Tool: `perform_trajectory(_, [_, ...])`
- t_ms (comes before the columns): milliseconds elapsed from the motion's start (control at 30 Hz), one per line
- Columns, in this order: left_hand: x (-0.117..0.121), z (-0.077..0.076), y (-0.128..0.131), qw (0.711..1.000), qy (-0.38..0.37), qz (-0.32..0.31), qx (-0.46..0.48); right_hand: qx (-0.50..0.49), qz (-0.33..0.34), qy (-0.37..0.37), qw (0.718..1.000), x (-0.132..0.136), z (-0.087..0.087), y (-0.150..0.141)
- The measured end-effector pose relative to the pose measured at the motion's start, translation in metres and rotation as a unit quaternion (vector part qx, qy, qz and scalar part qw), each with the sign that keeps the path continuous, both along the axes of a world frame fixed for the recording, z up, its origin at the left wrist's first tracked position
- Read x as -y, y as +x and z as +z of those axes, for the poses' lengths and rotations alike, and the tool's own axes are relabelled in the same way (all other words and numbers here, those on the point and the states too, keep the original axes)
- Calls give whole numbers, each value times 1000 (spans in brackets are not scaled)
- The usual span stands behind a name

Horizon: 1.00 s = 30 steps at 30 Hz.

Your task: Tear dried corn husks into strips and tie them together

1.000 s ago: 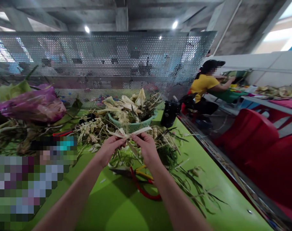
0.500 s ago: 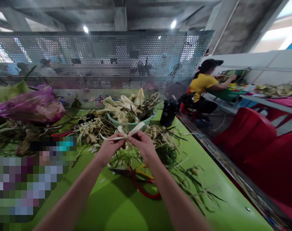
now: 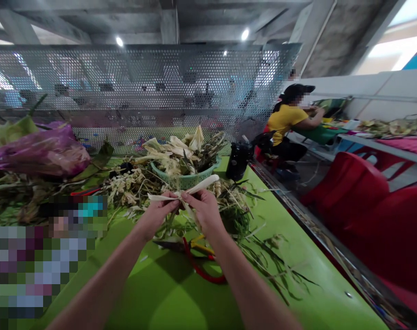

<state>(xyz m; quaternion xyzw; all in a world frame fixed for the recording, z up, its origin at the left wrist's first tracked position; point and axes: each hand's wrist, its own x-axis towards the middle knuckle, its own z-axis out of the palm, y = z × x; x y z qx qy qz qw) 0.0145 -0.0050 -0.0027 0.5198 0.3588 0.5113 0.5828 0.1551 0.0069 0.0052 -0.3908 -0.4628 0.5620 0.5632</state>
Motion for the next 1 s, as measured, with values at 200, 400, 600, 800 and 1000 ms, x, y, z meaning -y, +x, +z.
perform_trajectory(200, [-4, -1, -3, 999, 17, 32, -36, 76, 10, 49, 996, -1, 0, 1])
perform_trajectory(400, [-1, 2, -6, 995, 45, 15, -87, 63, -39, 65, 995, -1, -5, 0])
perform_trajectory(600, [-5, 1, -9, 997, 32, 69, -35, 76, 77, 45, 993, -2, -2, -1])
perform_trajectory(800, [-9, -4, -9, 992, 39, 113, -30, 145, 127, 50, 980, -6, -8, 0])
perform_trajectory(1000, [-10, -5, -14, 974, 98, 166, -120, 247, 85, 106, 959, -2, 0, 6])
